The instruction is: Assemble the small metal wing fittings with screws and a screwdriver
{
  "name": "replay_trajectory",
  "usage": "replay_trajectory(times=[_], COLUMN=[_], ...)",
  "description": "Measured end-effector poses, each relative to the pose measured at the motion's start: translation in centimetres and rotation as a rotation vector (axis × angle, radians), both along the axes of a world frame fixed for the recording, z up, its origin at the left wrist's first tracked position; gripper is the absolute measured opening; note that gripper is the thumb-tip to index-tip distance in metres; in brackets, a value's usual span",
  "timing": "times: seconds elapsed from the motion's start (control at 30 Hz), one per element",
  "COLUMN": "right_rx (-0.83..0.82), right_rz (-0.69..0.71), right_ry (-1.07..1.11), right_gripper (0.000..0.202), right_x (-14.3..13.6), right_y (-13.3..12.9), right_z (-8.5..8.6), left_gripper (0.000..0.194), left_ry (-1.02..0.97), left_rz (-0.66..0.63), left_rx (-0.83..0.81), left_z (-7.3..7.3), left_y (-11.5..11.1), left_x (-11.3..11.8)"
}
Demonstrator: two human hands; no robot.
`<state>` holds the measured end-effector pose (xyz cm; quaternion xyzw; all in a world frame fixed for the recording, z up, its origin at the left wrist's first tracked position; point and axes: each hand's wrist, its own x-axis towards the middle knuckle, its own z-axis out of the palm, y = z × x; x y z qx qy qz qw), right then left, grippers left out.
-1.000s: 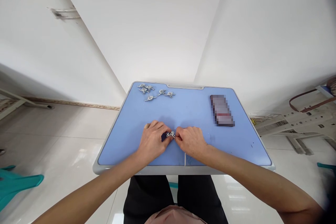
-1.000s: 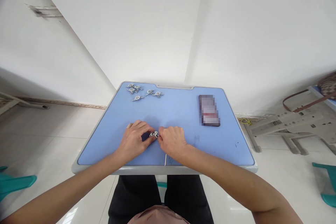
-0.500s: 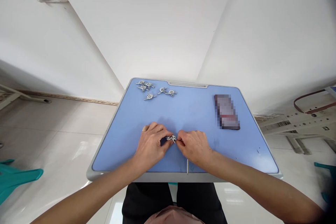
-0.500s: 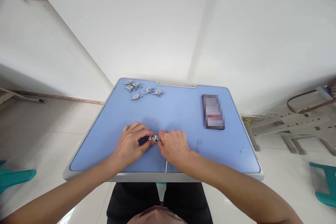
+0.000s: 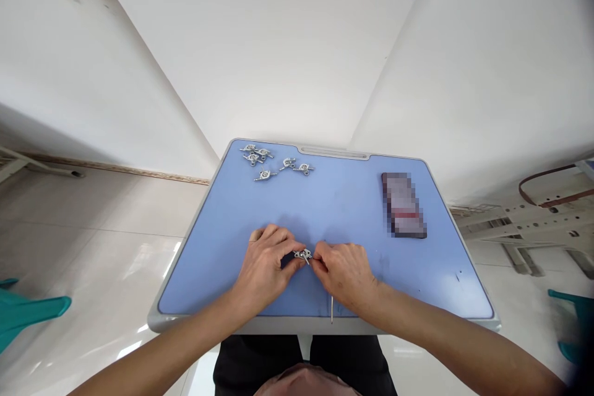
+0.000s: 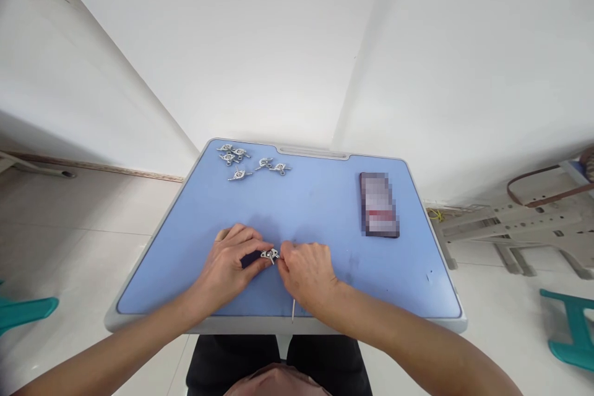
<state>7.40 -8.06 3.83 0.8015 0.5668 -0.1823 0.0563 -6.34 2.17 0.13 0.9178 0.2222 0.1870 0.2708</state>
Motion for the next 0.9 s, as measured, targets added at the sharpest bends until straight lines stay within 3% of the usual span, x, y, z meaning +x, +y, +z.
replay_trajectory(times=[0.2,0.3,0.43,0.57,0.9], right_rx=[0.106,0.230,0.211,0.166,0.157], right_rz=[-0.123,-0.275,-0.364,-0.341,-0.025], right_ry=[0.169,0.264,0.392,0.441,0.038], right_gripper=[0.018,0.021,0.021,0.017,0.022], right_x=[2.6,5.7,8.6,8.1,4.8], right_y=[-0.5,-2.1,-4.9,-6.7,-6.2], right_z=[1.8,3.2,3.5,2.7,0.6], left_gripper=[0.007,0.008,0.008,0.008,0.007], left_ry=[-0.015,-0.038,-0.061,-0.070,-0.089], left_rz=[-0.004,-0.005,-0.037,-0.067,-0.086], left_rx=[-0.025,-0.035,-0.052,-0.055,-0.022], left_z=[-0.2,-0.3,-0.4,-0.5,-0.9], left_y=[0.1,0.0,-0.4,-0.5,-0.3], left_x=[-0.2,-0.2,0.2,0.7,0.8])
